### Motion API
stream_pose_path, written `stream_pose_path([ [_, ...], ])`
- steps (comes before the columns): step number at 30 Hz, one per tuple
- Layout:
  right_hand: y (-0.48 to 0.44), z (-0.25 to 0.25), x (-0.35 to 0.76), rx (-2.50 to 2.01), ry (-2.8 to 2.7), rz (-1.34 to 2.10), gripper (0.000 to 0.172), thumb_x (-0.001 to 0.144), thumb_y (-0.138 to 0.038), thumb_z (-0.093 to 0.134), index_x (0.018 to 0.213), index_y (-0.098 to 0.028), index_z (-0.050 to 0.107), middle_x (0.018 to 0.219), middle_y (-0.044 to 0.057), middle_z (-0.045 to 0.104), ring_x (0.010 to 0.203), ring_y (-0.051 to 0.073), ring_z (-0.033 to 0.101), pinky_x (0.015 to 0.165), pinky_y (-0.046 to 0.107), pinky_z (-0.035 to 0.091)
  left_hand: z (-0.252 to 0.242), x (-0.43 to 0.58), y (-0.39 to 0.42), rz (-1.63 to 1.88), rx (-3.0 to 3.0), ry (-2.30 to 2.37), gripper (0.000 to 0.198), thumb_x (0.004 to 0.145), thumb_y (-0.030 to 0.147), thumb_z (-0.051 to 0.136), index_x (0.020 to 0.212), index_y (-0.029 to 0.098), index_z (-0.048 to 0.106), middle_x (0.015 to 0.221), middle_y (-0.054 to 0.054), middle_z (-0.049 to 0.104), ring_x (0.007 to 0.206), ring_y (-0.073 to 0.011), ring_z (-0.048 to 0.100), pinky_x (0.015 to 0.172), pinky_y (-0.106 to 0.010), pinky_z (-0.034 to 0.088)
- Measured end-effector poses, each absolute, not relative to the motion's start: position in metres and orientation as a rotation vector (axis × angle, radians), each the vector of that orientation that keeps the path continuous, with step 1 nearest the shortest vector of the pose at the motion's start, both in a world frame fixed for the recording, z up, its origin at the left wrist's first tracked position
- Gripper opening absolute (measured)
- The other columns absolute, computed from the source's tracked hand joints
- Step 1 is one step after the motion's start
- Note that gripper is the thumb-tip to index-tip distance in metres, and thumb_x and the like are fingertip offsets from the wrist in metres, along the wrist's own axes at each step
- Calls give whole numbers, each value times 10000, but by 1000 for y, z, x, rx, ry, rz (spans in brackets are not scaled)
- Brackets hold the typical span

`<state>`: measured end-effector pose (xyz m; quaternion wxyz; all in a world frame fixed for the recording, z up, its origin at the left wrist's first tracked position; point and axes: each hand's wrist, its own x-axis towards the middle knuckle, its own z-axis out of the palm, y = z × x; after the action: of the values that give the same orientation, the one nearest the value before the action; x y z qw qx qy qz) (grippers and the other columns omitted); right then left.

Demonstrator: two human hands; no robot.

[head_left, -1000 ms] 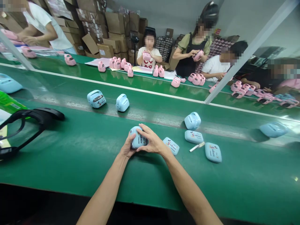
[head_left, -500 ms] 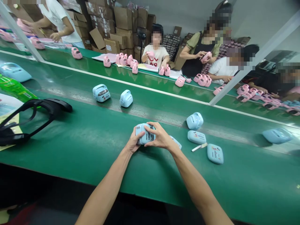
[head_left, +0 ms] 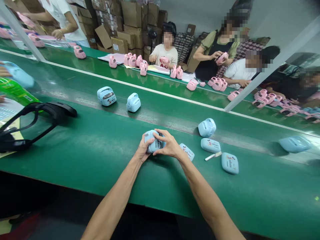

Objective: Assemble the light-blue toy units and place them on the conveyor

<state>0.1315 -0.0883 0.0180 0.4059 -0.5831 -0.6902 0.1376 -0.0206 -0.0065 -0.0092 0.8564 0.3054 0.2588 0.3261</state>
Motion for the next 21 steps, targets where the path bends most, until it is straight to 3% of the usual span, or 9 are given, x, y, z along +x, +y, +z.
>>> stream_pose_path([
  [5,-94,12,112,-1393,-1455,465,968,632,-557,895,1480,-264,531,1612,126,404,1528,356,294,1258,550,196,-11,-20,-8,757,600,511,626,637,270,874,1184,240,572,1079,-36,716,939,-233,709,824,-351,594],
  [7,-98,6,97,-1376,-1020,483,943,713,-549,837,1525,-264,454,1629,105,377,1547,332,257,1260,532,217,-10,-22,-8,789,594,466,677,623,271,877,1220,266,558,1082,-27,710,930,-228,703,795,-337,594],
  [10,-101,-2,79,-1185,-480,779,759,799,-531,762,1462,-282,489,1496,89,557,1420,316,487,1144,509,438,-7,-27,-7,821,632,422,741,581,258,899,1229,300,544,1108,-7,694,936,-211,689,777,-306,585],
  [13,-100,-7,75,-942,-334,1087,633,744,-483,826,1288,-260,591,1179,71,743,1050,281,728,891,442,608,-7,-31,-1,817,750,401,789,510,232,938,1190,296,542,1074,5,684,912,-200,681,761,-283,569],
  [15,-99,-10,79,-895,-321,1091,667,663,-426,896,1236,-252,603,1037,46,768,876,235,750,773,375,627,-8,-32,6,844,826,386,749,519,327,949,1151,272,551,1003,4,680,858,-197,677,731,-281,560],
  [17,-99,-12,85,-927,-361,1022,725,616,-394,924,1250,-250,603,997,35,769,854,214,743,753,337,621,-12,-34,14,905,927,388,699,560,484,919,1120,237,581,932,-7,679,809,-202,672,705,-286,548],
  [21,-104,-15,93,-1145,-610,817,892,569,-366,939,1375,-232,582,1103,59,764,1031,261,722,930,393,588,-20,-37,23,1000,1147,474,650,722,716,707,1053,157,693,961,-92,736,883,-255,696,771,-328,540],
])
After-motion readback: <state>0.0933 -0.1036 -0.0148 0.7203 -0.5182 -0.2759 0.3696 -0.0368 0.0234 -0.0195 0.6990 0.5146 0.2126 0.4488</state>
